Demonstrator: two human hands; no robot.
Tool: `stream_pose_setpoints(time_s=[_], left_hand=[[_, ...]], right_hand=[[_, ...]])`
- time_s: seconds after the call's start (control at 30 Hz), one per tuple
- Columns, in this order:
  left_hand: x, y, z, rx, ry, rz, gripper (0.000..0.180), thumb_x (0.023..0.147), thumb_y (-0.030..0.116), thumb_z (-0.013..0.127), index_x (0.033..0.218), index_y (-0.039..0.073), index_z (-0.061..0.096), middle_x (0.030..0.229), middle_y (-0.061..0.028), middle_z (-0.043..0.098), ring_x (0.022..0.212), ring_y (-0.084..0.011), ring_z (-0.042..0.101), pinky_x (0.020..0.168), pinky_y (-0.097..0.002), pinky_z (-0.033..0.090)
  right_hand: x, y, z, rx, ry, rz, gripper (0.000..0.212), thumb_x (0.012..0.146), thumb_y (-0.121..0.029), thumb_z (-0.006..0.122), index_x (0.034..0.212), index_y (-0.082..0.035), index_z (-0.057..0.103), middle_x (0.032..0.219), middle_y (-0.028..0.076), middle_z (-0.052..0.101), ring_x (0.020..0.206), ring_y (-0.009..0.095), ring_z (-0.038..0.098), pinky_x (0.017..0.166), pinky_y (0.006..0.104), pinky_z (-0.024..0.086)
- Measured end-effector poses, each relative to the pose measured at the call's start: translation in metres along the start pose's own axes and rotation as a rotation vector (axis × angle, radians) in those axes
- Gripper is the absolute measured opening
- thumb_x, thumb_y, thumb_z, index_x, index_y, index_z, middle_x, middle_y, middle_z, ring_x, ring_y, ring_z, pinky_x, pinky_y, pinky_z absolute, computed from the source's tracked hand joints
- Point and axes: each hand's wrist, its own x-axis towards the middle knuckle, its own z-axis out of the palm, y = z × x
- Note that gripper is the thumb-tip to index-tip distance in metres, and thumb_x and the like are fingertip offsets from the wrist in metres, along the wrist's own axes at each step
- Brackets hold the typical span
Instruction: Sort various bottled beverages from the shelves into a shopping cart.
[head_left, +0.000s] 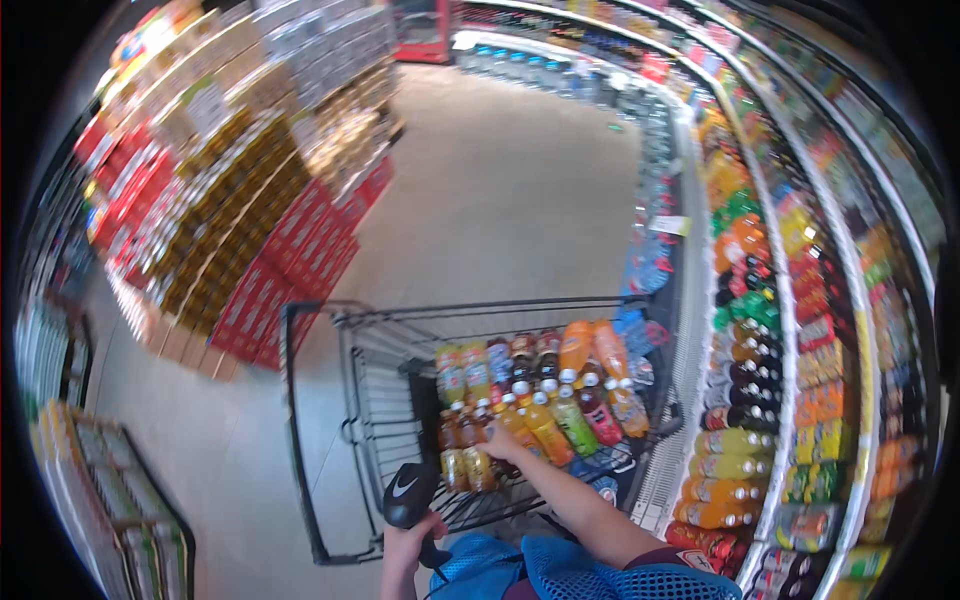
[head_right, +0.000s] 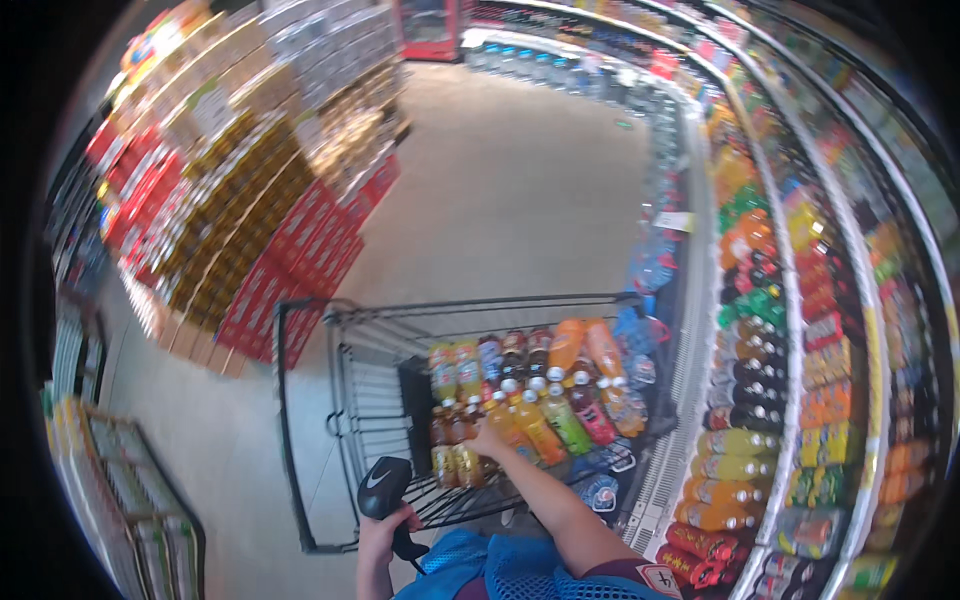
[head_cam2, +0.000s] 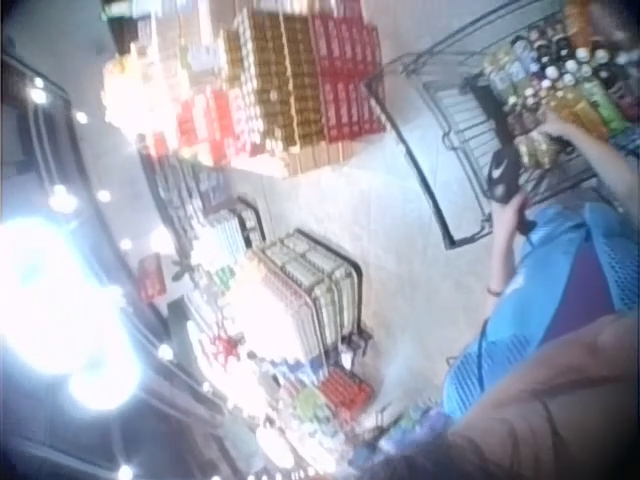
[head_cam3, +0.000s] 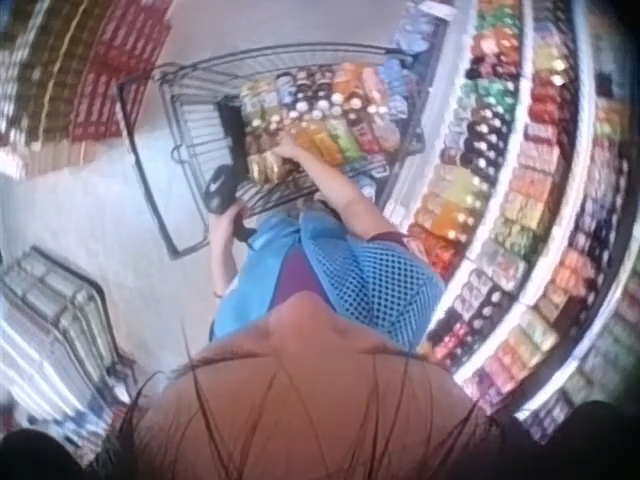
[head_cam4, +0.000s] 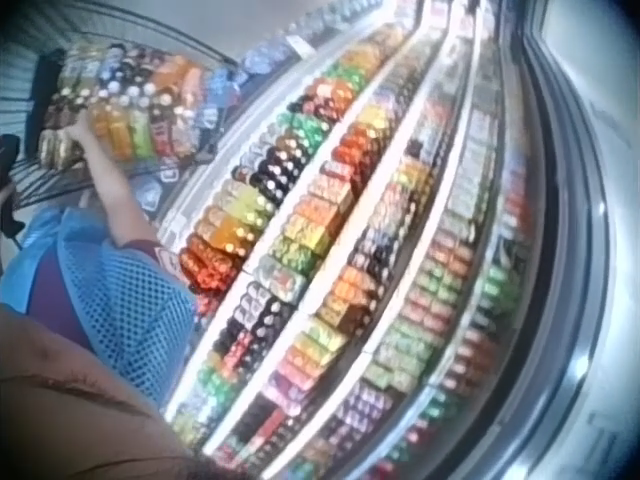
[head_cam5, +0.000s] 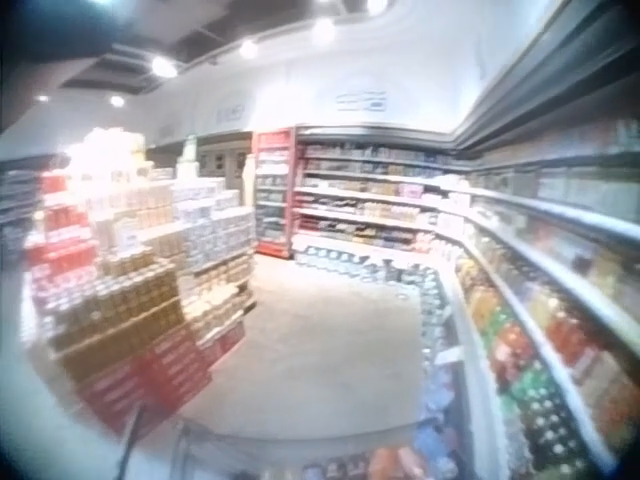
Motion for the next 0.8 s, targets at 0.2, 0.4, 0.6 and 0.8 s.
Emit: stream_pose_setpoints(time_s=[0.2, 0.4, 0.6, 0.8], left_hand=[[0.035, 0.002, 0.041, 0.196, -0.207, 0.002, 0.013, 0.073, 0.003, 0.062, 0.084, -0.003, 0.057, 0.064, -0.0109, 0.060, 0.054, -0.0205, 0.061, 0.049, -0.0306, 0.049], [0.001, 0.025, 0.151, 0.454, -0.485, -0.073, 0.013, 0.076, 0.003, 0.064, 0.088, 0.002, 0.059, 0.068, -0.0031, 0.056, 0.056, -0.0108, 0.052, 0.048, -0.0243, 0.041], [-0.018, -0.007, 0.206, 0.582, -0.617, 0.058, 0.011, 0.076, 0.007, 0.066, 0.085, 0.005, 0.061, 0.071, -0.0024, 0.057, 0.060, -0.0118, 0.052, 0.050, -0.0253, 0.041], [0.002, -0.078, 0.214, 0.473, -0.606, -0.106, 0.018, 0.074, 0.007, 0.067, 0.090, 0.004, 0.061, 0.071, -0.0030, 0.057, 0.061, -0.0127, 0.053, 0.051, -0.0275, 0.043]], right_hand=[[-0.089, -0.040, -0.150, 0.162, 0.142, -0.139, 0.039, 0.085, -0.024, 0.063, 0.116, -0.004, 0.051, 0.087, 0.006, 0.061, 0.081, 0.013, 0.058, 0.074, 0.0271, 0.048], [-0.303, 0.023, -0.403, 0.034, 1.493, -0.096, 0.027, 0.076, -0.014, 0.065, 0.099, -0.001, 0.058, 0.086, 0.011, 0.062, 0.078, 0.020, 0.061, 0.072, 0.0326, 0.049], [-0.588, -0.018, -0.513, -0.935, 2.266, 0.481, 0.043, 0.069, -0.018, 0.065, 0.106, 0.001, 0.051, 0.108, 0.019, 0.049, 0.104, 0.036, 0.044, 0.088, 0.0470, 0.033], [-0.711, -0.027, -0.516, -1.240, 2.337, 1.155, 0.054, 0.070, -0.031, 0.069, 0.114, -0.005, 0.049, 0.122, 0.016, 0.043, 0.118, 0.033, 0.035, 0.098, 0.0494, 0.023]])
